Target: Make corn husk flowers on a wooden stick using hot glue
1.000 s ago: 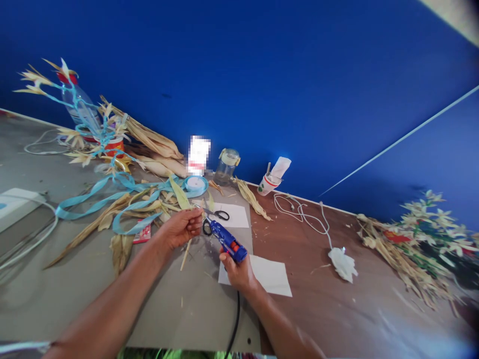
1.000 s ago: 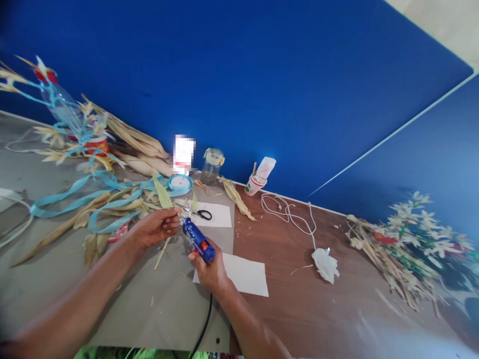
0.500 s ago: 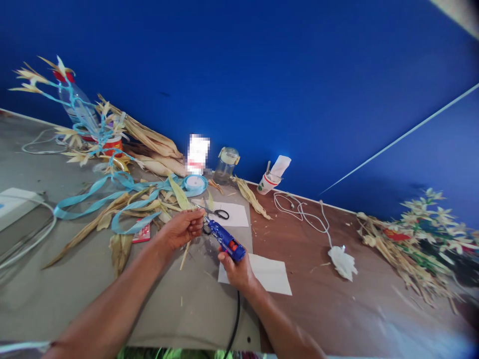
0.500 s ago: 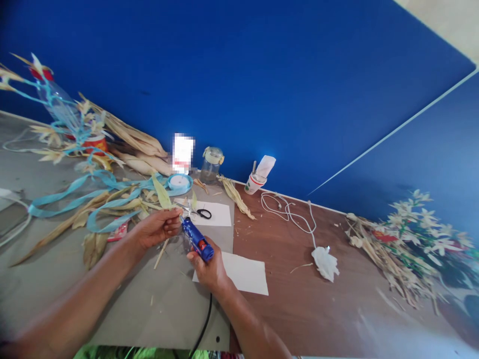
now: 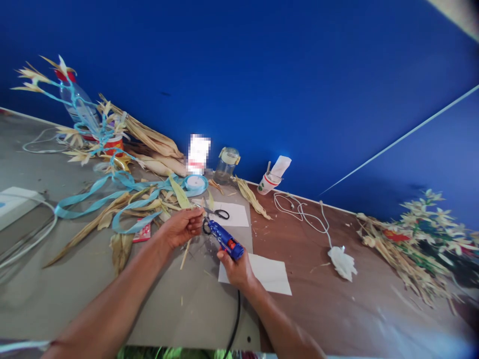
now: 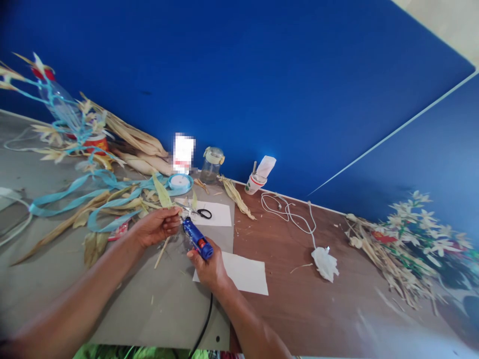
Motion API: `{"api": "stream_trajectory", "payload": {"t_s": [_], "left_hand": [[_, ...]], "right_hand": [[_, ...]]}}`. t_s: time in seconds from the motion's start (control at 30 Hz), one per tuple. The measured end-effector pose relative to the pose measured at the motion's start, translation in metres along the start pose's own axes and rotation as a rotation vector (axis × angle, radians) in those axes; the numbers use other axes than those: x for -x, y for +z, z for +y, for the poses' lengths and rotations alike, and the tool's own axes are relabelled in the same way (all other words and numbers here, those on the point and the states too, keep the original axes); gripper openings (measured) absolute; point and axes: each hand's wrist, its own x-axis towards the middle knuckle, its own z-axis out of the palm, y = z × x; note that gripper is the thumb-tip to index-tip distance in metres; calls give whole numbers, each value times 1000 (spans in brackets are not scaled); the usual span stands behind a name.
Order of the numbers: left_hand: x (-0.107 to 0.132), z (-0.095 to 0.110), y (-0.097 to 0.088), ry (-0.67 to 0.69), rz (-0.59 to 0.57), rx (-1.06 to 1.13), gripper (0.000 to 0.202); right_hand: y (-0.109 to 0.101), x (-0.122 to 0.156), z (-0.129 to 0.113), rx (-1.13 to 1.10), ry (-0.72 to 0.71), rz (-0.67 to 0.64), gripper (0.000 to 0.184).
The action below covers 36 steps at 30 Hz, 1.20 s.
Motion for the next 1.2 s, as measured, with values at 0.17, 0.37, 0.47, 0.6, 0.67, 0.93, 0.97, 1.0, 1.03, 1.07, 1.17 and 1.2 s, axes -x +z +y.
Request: {"api": "stream_trajectory", "payload": {"t_s": [0.17,0.37,0.47,0.6,0.67,0.93,0.97,1.0,1.03,1.07,1.17,1.2], "left_hand": [[-1,1,-3,21,-16,18,27],[-1,4,-5,47,-6,-9,31],[0,3,-3,93,37,-94,32],[0,-2,4,197,123,-246,32],[1,-4,6,227,120,-293,32],[4,-6,12,269,141,-492,34],[4,-7,12,284,141,-541,33],[4,-8,12,302,138,-587,32],[3,-9,13,317,129,-624,31],[3,-9,13,328,118,-651,30],[4,-10,15,340,100,-699,29],[4,-9,15,341,107,-710,28]], "right_hand": [[-2,1,-2,26,7,-17,25],[-7,-3,-10,232,-12,33,23],[-14,-8,-17,432,-45,107,17],[-24,-7,-21,721,-39,95,22],[-29,-4,-18,849,-11,49,26],[-45,-8,-22,784,-33,69,25],[-45,-13,-28,691,-79,89,22],[-44,-20,-35,593,-105,97,21],[-41,-27,-42,508,-115,95,19],[-38,-34,-48,440,-117,78,18],[-23,-56,-56,291,-70,31,16],[-18,-62,-55,254,-45,-3,16]]}}
